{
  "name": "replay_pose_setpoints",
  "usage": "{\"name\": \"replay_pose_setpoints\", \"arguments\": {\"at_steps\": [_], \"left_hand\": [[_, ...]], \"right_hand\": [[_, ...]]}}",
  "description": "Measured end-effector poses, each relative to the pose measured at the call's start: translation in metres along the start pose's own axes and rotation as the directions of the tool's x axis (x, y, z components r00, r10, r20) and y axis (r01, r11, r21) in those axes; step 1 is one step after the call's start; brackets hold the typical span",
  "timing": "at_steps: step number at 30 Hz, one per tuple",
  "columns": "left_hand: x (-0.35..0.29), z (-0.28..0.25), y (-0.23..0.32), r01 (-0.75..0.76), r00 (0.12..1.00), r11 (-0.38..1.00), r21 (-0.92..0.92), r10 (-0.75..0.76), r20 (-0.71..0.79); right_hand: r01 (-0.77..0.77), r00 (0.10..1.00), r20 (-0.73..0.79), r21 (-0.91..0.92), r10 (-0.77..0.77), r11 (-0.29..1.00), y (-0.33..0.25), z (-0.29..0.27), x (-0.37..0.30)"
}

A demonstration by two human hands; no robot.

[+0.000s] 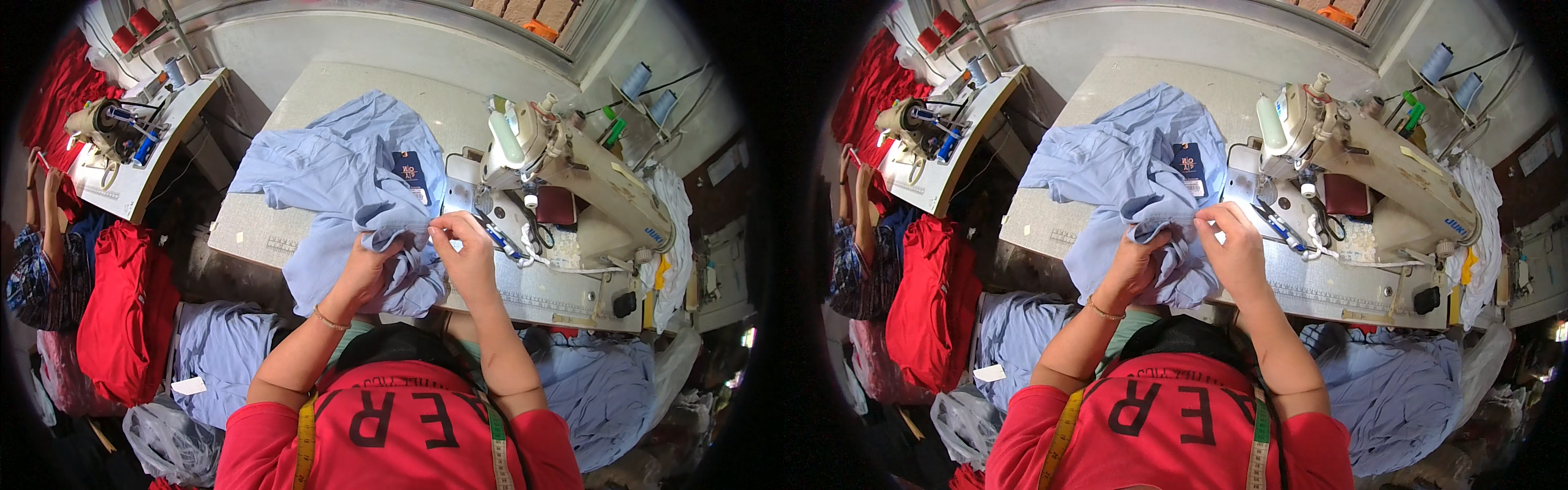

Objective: The person uses small scissors to trim loose threads from a light blue shirt laid on a worktable. The person repeatedly snips threads near the collar and shoulder area, then folds the shirt slightly to access additional threads.

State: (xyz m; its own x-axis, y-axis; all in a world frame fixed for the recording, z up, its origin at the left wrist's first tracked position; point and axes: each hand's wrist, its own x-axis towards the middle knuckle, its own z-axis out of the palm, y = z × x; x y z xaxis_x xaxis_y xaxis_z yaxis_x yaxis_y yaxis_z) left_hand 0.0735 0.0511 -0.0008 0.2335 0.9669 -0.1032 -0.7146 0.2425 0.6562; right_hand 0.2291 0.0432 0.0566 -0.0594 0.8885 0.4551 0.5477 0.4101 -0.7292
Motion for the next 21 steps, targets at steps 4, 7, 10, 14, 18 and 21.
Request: {"name": "replay_pose_setpoints", "arguments": {"at_steps": [4, 7, 10, 14, 18, 21], "left_hand": [[-0.001, 0.001, -0.005, -0.062, 0.996, 0.998, 0.032, 0.064, -0.059], [-0.004, 0.000, -0.003, -0.062, 0.997, 0.977, 0.205, 0.070, -0.034], [-0.008, -0.003, -0.007, -0.138, 0.987, 0.895, 0.424, 0.160, -0.015], [-0.007, -0.011, -0.016, -0.197, 0.976, 0.811, 0.550, 0.216, 0.031], [-0.004, -0.011, -0.018, -0.129, 0.985, 0.892, 0.434, 0.165, -0.045], [-0.002, -0.003, -0.004, -0.043, 0.997, 0.994, 0.100, 0.049, -0.058]], "right_hand": [[0.040, 0.999, 0.008, -0.089, -0.040, 0.995, -0.001, 0.000, 0.001], [0.107, 0.994, 0.010, -0.201, -0.107, 0.974, -0.003, -0.001, 0.000], [0.142, 0.989, 0.015, -0.303, -0.145, 0.942, -0.005, 0.000, 0.000], [0.204, 0.977, 0.034, -0.422, -0.210, 0.883, 0.001, 0.006, 0.000], [0.151, 0.982, -0.072, -0.278, -0.177, 0.949, 0.012, 0.009, 0.004], [-0.097, 0.975, -0.207, -0.061, 0.082, 0.993, 0.030, -0.011, 0.005]]}}
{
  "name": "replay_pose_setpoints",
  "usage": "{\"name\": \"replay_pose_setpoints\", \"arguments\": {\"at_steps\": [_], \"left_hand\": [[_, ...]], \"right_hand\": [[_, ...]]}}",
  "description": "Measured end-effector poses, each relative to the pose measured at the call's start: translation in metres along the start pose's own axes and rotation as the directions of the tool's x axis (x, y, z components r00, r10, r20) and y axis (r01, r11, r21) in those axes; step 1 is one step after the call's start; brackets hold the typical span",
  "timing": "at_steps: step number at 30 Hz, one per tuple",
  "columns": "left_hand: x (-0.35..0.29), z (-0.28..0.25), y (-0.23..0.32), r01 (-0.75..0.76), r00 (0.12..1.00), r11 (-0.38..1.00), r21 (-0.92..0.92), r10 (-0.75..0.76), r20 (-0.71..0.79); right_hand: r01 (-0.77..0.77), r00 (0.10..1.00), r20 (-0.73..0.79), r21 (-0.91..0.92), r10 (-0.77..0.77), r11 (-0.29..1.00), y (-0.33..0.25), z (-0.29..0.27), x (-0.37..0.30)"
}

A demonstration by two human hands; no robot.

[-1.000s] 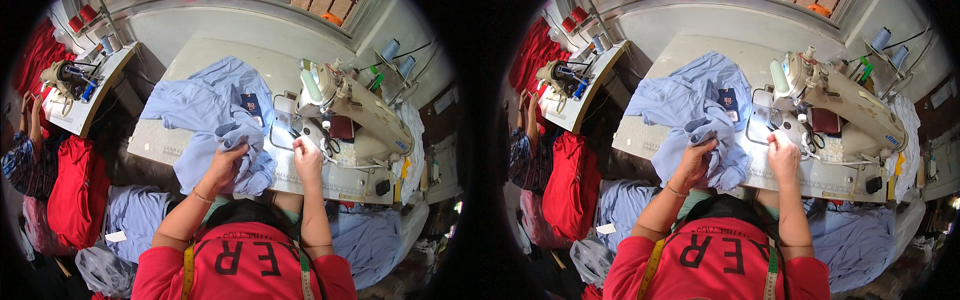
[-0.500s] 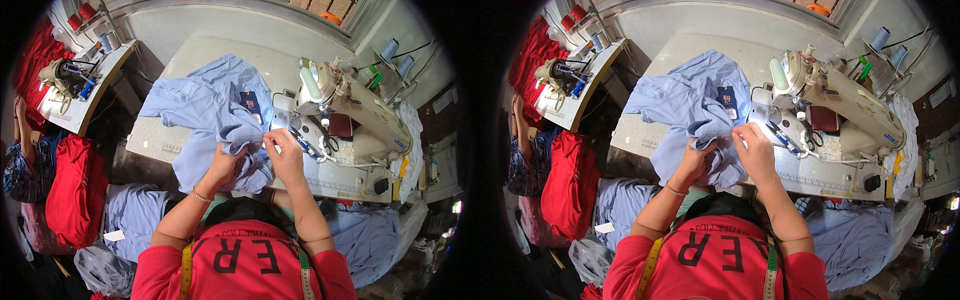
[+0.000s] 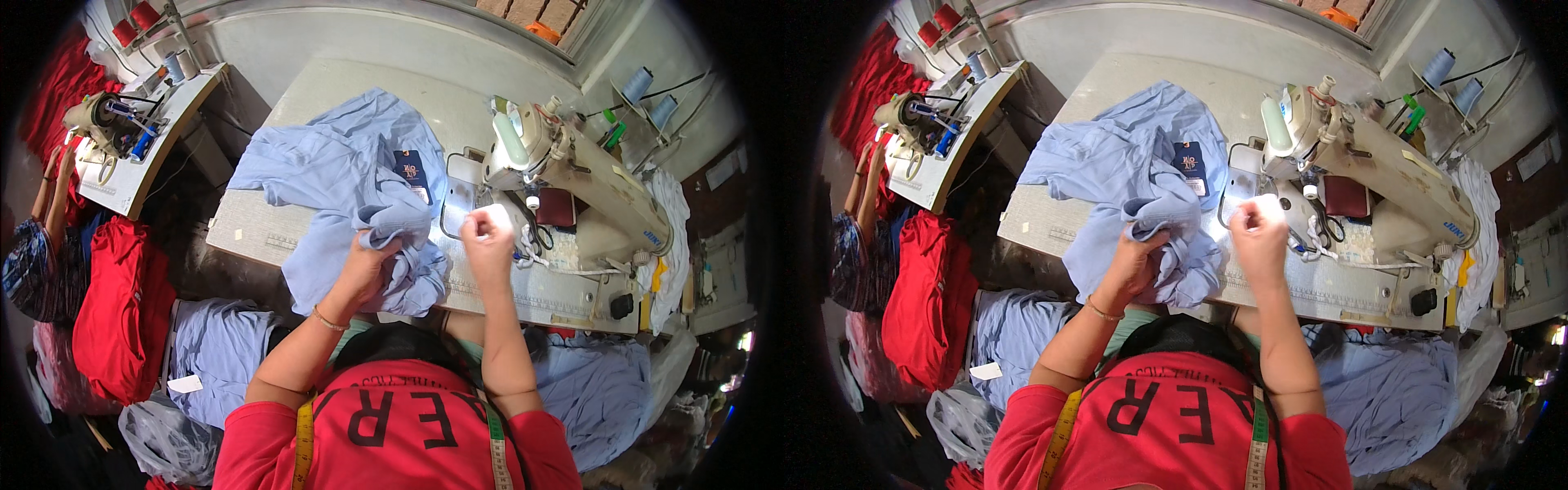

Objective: The person uses small scissors to trim loose threads from a light blue shirt laid on a worktable. The person repeatedly snips threads near the collar and shoulder area, then folds the shirt slightly to access additional threads.

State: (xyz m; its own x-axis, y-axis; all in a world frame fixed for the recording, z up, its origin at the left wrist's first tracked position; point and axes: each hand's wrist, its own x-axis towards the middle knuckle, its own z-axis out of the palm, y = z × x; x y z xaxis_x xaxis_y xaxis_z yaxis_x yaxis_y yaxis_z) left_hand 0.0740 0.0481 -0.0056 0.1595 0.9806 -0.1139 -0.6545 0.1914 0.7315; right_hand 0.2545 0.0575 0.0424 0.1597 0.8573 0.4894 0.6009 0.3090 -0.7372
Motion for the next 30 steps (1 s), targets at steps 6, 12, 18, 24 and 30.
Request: {"name": "replay_pose_setpoints", "arguments": {"at_steps": [6, 12, 18, 24, 30], "left_hand": [[0.000, -0.004, 0.006, 0.127, 0.992, 0.977, -0.171, -0.121, 0.042], [-0.007, -0.001, 0.015, 0.178, 0.979, 0.980, -0.083, -0.168, 0.118], [-0.006, -0.001, 0.017, 0.194, 0.963, 0.981, -0.022, -0.186, 0.194], [-0.005, -0.008, 0.008, 0.158, 0.967, 0.987, 0.017, -0.158, 0.197], [-0.008, -0.014, 0.001, 0.131, 0.967, 0.963, 0.236, -0.176, 0.183]], "right_hand": [[-0.158, 0.985, 0.032, -0.255, 0.171, 0.954, 0.006, -0.023, 0.004], [0.019, 0.956, 0.280, 0.255, -0.093, 0.967, -0.036, 0.005, -0.011], [0.146, 0.958, 0.229, 0.133, -0.174, 0.980, -0.040, 0.018, -0.010], [0.169, 0.958, 0.232, 0.012, -0.167, 0.986, -0.044, 0.022, -0.012], [0.282, 0.953, 0.161, -0.171, -0.256, 0.944, -0.042, 0.036, -0.015]]}}
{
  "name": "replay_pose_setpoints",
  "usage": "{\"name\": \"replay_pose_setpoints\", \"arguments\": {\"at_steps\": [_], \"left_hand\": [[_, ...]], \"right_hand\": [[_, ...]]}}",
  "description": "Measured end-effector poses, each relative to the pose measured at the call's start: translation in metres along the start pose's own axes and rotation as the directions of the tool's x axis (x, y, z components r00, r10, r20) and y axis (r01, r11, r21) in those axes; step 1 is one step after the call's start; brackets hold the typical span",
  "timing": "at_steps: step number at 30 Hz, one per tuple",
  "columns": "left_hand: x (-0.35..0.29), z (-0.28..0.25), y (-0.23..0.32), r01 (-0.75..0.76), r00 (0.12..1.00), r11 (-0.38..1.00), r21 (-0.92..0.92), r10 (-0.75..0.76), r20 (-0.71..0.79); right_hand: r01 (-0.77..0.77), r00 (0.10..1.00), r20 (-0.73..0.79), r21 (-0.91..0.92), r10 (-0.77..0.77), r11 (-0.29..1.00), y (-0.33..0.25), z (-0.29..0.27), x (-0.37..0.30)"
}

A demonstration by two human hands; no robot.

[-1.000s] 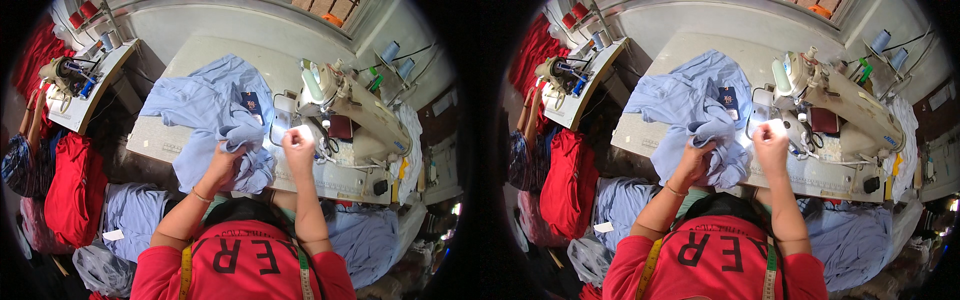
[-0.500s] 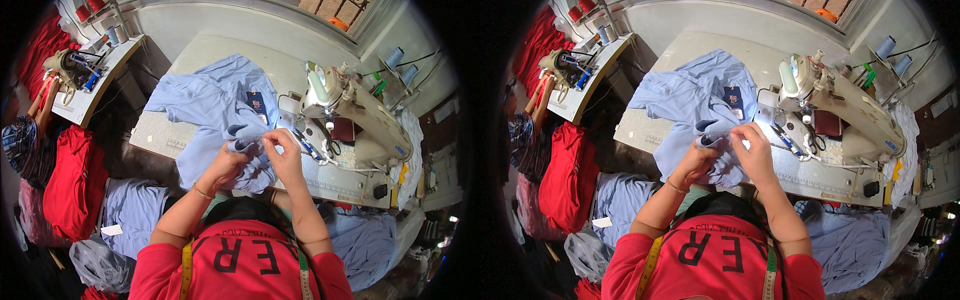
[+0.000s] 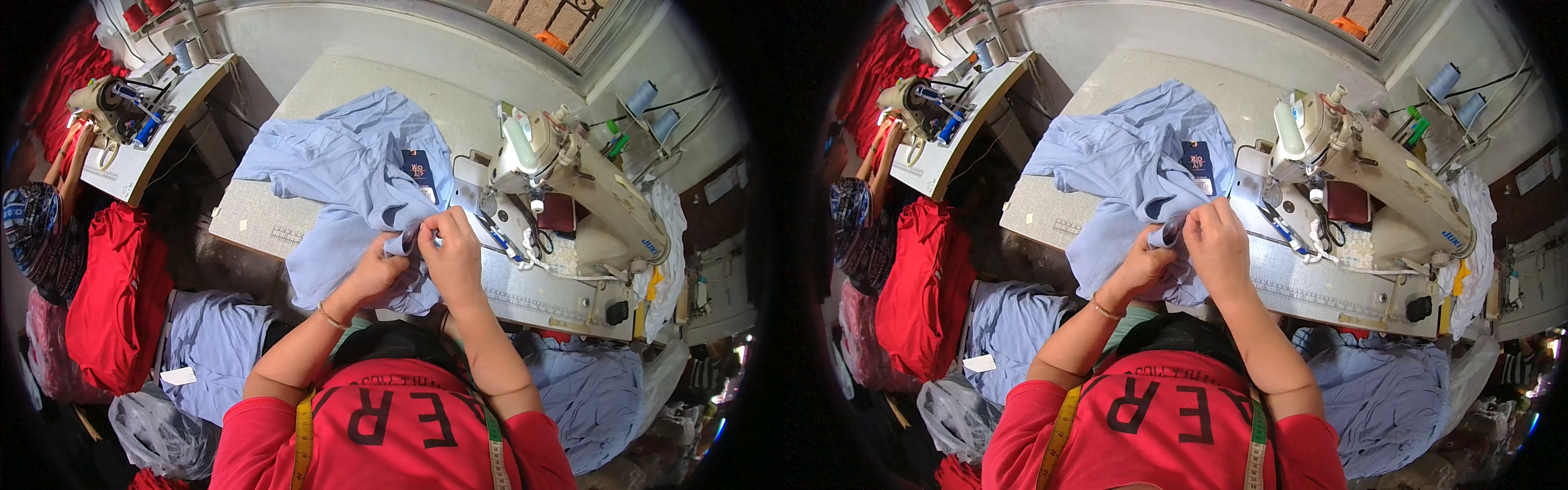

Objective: The person uses small scissors to trim loose threads from a light blue shirt laid on a worktable. The person repeatedly snips threads near the collar and shoulder area, then folds the shirt slightly to access additional threads.

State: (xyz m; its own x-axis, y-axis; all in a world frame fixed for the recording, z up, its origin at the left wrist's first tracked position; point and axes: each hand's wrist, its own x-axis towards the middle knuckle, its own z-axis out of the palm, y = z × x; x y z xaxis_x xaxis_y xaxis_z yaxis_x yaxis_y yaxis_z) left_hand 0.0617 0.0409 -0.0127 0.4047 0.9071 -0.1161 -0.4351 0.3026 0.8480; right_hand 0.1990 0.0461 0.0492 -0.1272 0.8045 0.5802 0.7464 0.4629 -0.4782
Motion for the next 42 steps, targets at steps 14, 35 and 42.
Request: {"name": "replay_pose_setpoints", "arguments": {"at_steps": [14, 35, 42], "left_hand": [[0.007, 0.013, 0.015, -0.044, 0.993, 0.871, -0.489, -0.013, -0.114], [0.007, 0.008, -0.002, -0.146, 0.984, 0.975, -0.170, 0.125, -0.126], [0.006, 0.012, -0.005, -0.230, 0.951, 0.965, 0.128, 0.251, -0.183]], "right_hand": [[-0.456, 0.869, 0.168, 0.637, 0.465, 0.622, 0.053, -0.024, -0.013], [-0.113, 0.990, 0.110, 0.201, 0.093, 0.973, 0.005, -0.017, -0.005], [0.031, 0.991, 0.132, -0.031, -0.027, 0.999, 0.003, -0.018, -0.002]]}}
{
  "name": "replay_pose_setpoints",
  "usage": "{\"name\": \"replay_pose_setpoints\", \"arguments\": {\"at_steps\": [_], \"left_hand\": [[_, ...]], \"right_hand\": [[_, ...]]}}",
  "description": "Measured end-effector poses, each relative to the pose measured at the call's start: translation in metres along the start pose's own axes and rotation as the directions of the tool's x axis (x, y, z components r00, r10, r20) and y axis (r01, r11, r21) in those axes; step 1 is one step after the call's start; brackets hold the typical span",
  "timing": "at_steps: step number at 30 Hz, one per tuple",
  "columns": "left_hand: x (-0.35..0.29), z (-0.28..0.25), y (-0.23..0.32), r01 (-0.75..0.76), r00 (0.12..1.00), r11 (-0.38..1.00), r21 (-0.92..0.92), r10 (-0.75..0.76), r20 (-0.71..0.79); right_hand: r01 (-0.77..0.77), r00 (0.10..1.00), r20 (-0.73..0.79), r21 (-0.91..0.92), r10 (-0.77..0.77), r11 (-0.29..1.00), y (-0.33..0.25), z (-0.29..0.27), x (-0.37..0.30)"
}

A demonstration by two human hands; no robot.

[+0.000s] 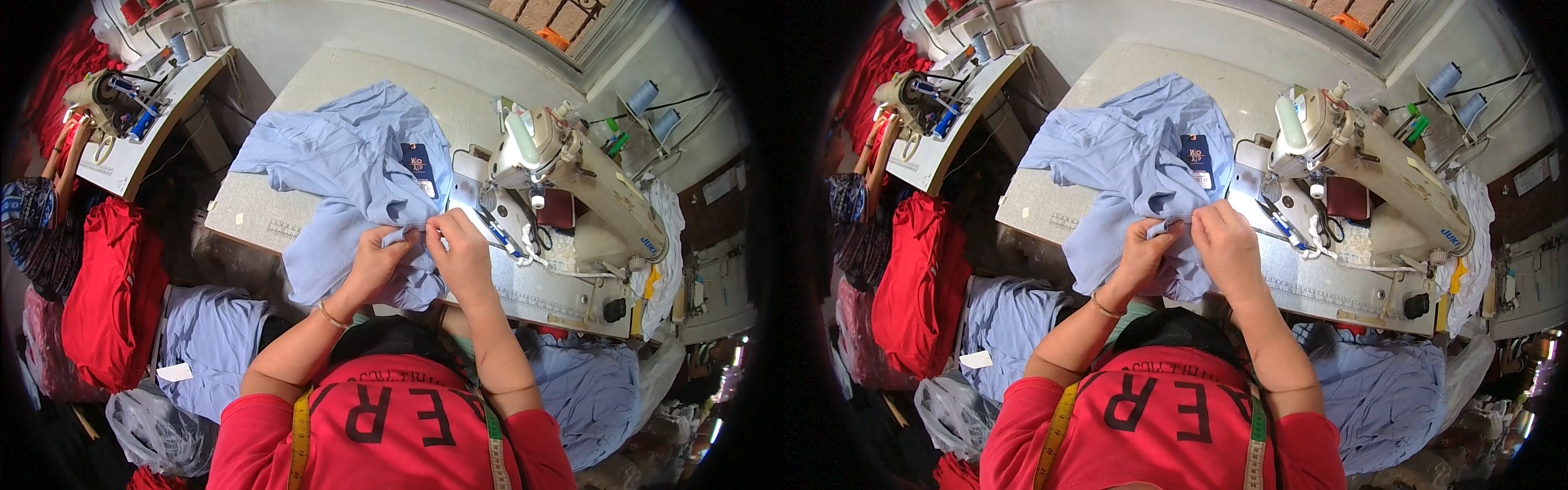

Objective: The person uses small scissors to trim loose threads from a light blue shirt laid on a worktable. The person repeatedly snips threads near the collar and shoulder area, then folds the shirt slightly to access additional threads.

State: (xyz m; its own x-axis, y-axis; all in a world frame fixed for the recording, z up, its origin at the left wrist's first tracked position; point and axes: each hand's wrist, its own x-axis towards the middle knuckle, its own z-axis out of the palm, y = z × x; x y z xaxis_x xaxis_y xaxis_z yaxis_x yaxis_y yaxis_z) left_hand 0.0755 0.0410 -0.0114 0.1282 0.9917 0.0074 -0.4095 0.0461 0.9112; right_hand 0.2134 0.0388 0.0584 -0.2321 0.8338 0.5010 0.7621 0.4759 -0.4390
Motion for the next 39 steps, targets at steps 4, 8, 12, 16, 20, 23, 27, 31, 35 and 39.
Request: {"name": "replay_pose_setpoints", "arguments": {"at_steps": [4, 8, 12, 16, 20, 23, 27, 31, 35, 39], "left_hand": [[-0.001, -0.002, -0.002, 0.049, 0.999, 0.997, -0.063, -0.049, 0.001], [0.004, -0.001, 0.008, 0.169, 0.985, 0.885, -0.433, -0.141, 0.097], [0.001, 0.001, 0.015, 0.198, 0.980, 0.866, -0.460, -0.173, 0.097], [0.001, -0.002, 0.013, 0.206, 0.978, 0.875, -0.438, -0.172, 0.115], [0.002, -0.007, 0.004, 0.159, 0.984, 0.927, -0.339, -0.120, 0.132], [0.004, -0.006, 0.006, 0.179, 0.983, 0.904, -0.388, -0.145, 0.116], [0.001, -0.001, 0.017, 0.219, 0.976, 0.856, -0.468, -0.195, 0.100], [0.001, -0.004, 0.015, 0.206, 0.977, 0.872, -0.443, -0.155, 0.149], [-0.005, 0.001, 0.023, 0.192, 0.980, 0.870, -0.455, -0.147, 0.132], [-0.004, -0.006, 0.015, 0.151, 0.989, 0.847, -0.510, -0.134, 0.070]], "right_hand": [[-0.066, 0.997, -0.027, 0.210, 0.073, 0.975, 0.008, 0.007, -0.002], [-0.355, 0.912, -0.127, 0.232, 0.390, 0.906, 0.065, -0.001, -0.012], [-0.254, 0.924, -0.282, 0.054, 0.259, 0.966, 0.077, -0.004, -0.014], [-0.260, 0.952, -0.021, 0.465, 0.304, 0.846, 0.027, -0.004, -0.006], [0.044, 0.994, -0.107, 0.298, -0.012, 0.954, 0.012, 0.012, 0.001], [0.194, 0.952, -0.253, 0.067, -0.171, 0.979, 0.020, 0.024, 0.002], [-0.324, 0.822, -0.154, 0.664, 0.547, 0.674, 0.051, 0.015, 0.000], [-0.119, 0.974, -0.114, 0.485, 0.198, 0.866, 0.020, 0.011, -0.001], [-0.087, 0.996, 0.024, 0.401, 0.084, 0.912, 0.008, 0.013, -0.004], [-0.048, 0.999, 0.012, 0.394, 0.047, 0.918, 0.012, 0.008, -0.003]]}}
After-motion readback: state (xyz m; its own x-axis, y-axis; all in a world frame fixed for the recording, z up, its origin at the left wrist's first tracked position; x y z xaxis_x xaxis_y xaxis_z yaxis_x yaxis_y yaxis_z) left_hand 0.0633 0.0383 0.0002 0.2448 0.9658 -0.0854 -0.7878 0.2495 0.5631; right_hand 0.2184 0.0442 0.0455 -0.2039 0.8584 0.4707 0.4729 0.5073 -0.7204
